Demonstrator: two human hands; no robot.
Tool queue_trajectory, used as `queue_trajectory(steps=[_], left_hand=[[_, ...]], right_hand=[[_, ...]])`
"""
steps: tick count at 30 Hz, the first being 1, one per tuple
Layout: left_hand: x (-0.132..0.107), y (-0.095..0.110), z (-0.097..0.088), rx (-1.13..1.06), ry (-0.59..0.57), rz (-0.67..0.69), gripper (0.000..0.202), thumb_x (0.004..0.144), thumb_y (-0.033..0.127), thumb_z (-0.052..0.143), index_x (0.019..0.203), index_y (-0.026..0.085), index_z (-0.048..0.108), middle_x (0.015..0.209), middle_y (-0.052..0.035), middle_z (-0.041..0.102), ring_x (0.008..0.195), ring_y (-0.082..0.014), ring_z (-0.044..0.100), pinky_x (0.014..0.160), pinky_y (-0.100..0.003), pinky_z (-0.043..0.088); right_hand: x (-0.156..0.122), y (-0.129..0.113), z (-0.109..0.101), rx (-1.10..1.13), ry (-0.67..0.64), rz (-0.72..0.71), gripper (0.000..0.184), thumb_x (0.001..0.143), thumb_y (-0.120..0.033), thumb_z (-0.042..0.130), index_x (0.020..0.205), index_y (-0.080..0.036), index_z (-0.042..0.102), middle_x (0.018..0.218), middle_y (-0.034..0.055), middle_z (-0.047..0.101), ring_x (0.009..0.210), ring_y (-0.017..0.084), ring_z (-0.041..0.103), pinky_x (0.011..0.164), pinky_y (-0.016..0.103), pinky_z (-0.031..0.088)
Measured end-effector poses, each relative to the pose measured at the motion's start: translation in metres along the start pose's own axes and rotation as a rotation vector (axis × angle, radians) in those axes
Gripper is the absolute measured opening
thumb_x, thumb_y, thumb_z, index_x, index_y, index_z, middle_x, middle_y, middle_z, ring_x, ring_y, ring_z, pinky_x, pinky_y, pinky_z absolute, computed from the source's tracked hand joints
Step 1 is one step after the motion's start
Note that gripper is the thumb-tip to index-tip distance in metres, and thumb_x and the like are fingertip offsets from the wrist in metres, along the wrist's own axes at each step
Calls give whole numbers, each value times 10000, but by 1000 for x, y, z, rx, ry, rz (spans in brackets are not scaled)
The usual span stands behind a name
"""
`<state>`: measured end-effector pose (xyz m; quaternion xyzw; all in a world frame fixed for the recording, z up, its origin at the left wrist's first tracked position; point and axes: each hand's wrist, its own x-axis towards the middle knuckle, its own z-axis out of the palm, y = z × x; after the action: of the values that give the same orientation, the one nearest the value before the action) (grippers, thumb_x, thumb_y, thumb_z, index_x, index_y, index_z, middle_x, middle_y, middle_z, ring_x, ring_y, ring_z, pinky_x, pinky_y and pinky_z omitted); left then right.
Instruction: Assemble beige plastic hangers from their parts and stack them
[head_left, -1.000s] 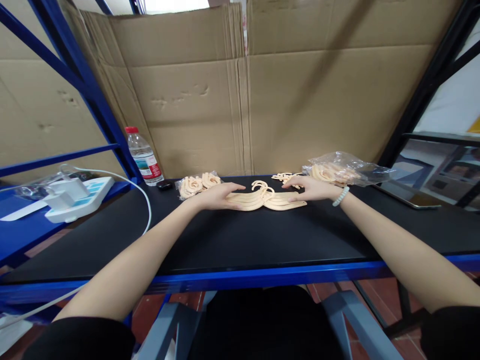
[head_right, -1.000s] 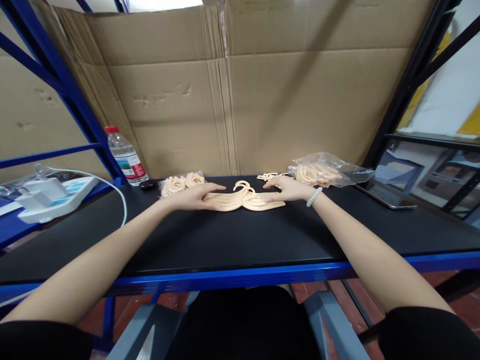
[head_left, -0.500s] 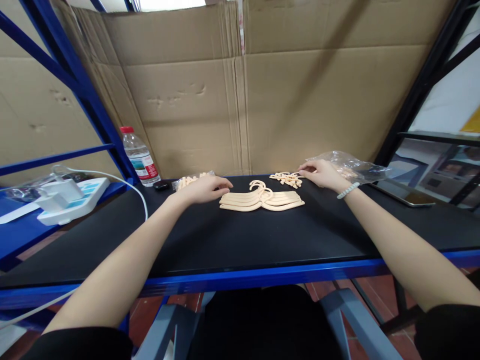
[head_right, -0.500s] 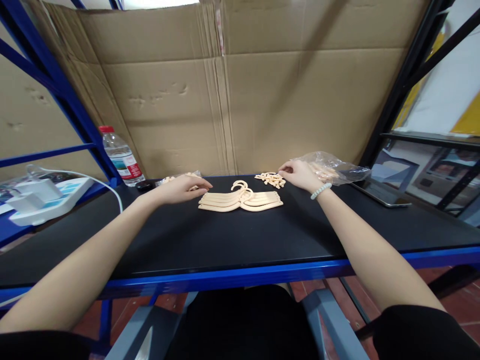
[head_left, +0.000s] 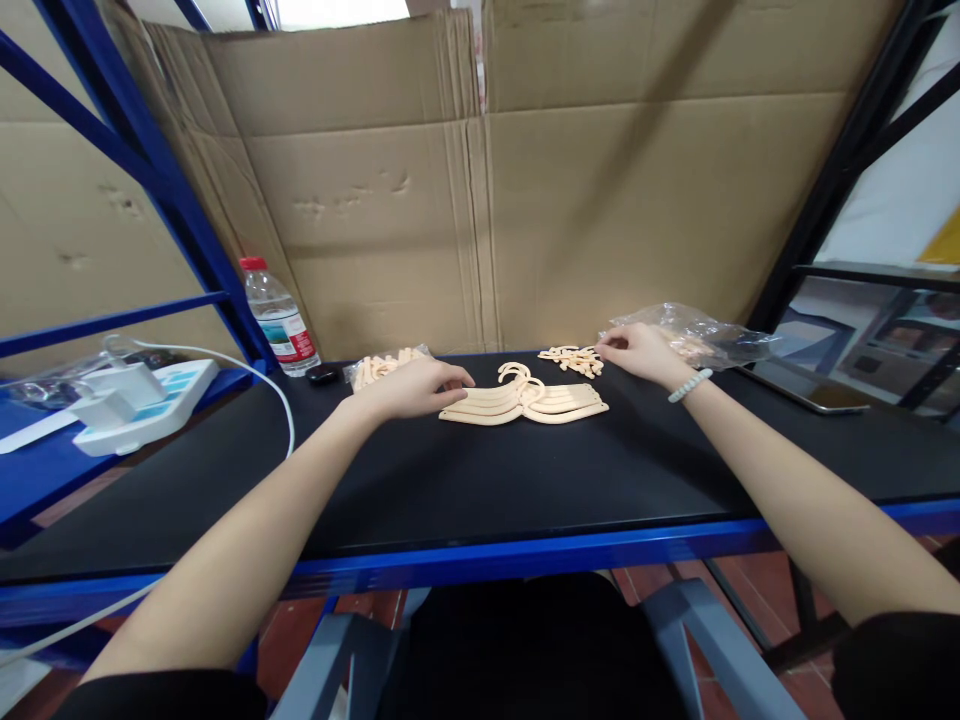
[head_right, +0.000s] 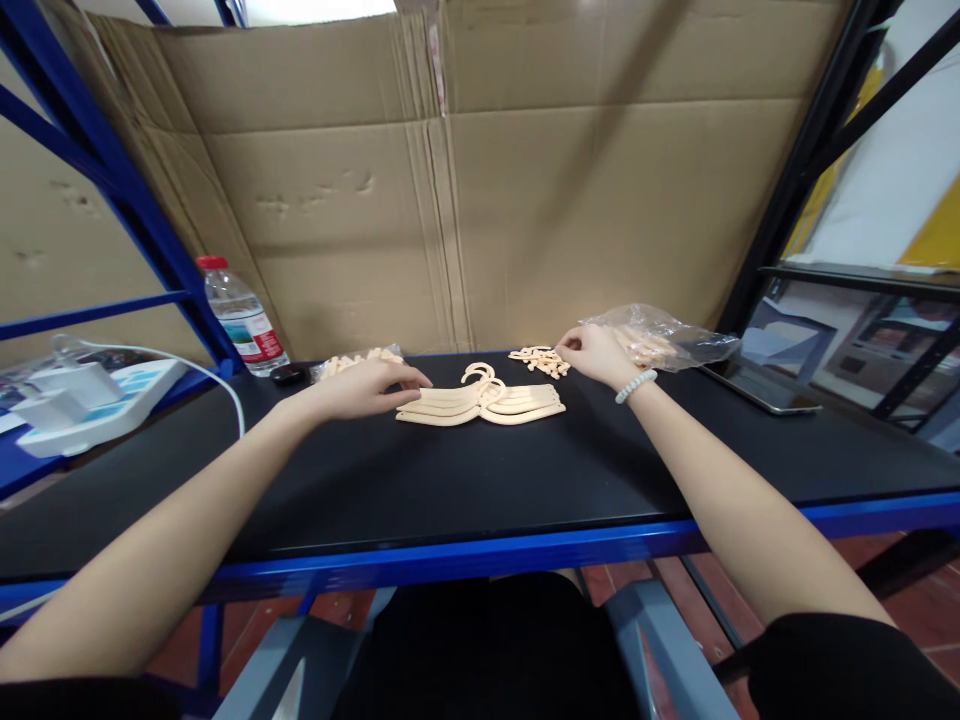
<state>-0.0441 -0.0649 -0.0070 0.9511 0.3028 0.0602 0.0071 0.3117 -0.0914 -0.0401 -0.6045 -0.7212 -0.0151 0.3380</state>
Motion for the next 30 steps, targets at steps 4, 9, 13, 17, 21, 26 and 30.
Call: queue_trajectory(steps=[4, 9, 13, 17, 21, 26, 30], left_hand=[[0, -2, 1, -8, 17, 6, 324, 870, 345, 437, 1072, 200, 644, 929, -44, 697, 814, -167, 623, 721, -259, 433], [0, -2, -1, 11, -5, -10, 325, 852, 337, 453, 1065, 184, 645, 868, -49, 696, 761, -163, 622, 659, -247, 427], [0, -2, 0, 27, -11, -25, 305, 829, 323, 475, 1032, 182, 654, 823, -41, 691, 718, -159, 618, 613, -240, 413], [1, -3, 3, 22, 1, -27, 294, 808, 323, 494, 1013, 185, 654, 794, -30, 691, 694, -156, 617, 605, -240, 410], [2, -4, 7, 43, -11, -3, 303, 803, 323, 500, 1026, 179, 648, 787, -27, 689, 698, -153, 619, 626, -239, 415], [2, 1, 7, 37, -20, 10, 296, 814, 323, 507, 1029, 175, 645, 791, -26, 684, 700, -151, 612, 646, -244, 420], [5, 14, 13, 51, 74, 1, 255, 823, 324, 514, 973, 175, 656, 834, -37, 679, 751, -169, 611, 697, -271, 433]], right_hand=[[0, 1, 2, -24, 10, 27, 224, 738, -278, 507, 725, -147, 688, 711, 74, 696, 655, 196, 618, 584, 303, 443], [-1, 0, 2, -44, -12, -1, 237, 742, -301, 491, 675, -163, 672, 691, 71, 692, 619, 186, 603, 573, 304, 444], [0, 6, 3, -50, 1, 7, 219, 735, -279, 487, 668, -169, 664, 695, 66, 691, 639, 192, 611, 589, 309, 445], [2, 12, 7, -61, -7, 12, 205, 727, -252, 489, 683, -164, 670, 706, 70, 694, 657, 199, 621, 598, 309, 450], [3, 14, 13, -96, -52, 4, 214, 730, -234, 488, 700, -145, 681, 727, 86, 701, 668, 206, 634, 614, 305, 460], [5, 20, 19, -119, -39, -1, 231, 753, -242, 494, 771, -140, 700, 774, 89, 714, 709, 207, 649, 659, 303, 483], [8, 26, 25, -148, -29, -10, 243, 765, -240, 494, 802, -136, 710, 768, 87, 710, 700, 201, 641, 668, 300, 490]])
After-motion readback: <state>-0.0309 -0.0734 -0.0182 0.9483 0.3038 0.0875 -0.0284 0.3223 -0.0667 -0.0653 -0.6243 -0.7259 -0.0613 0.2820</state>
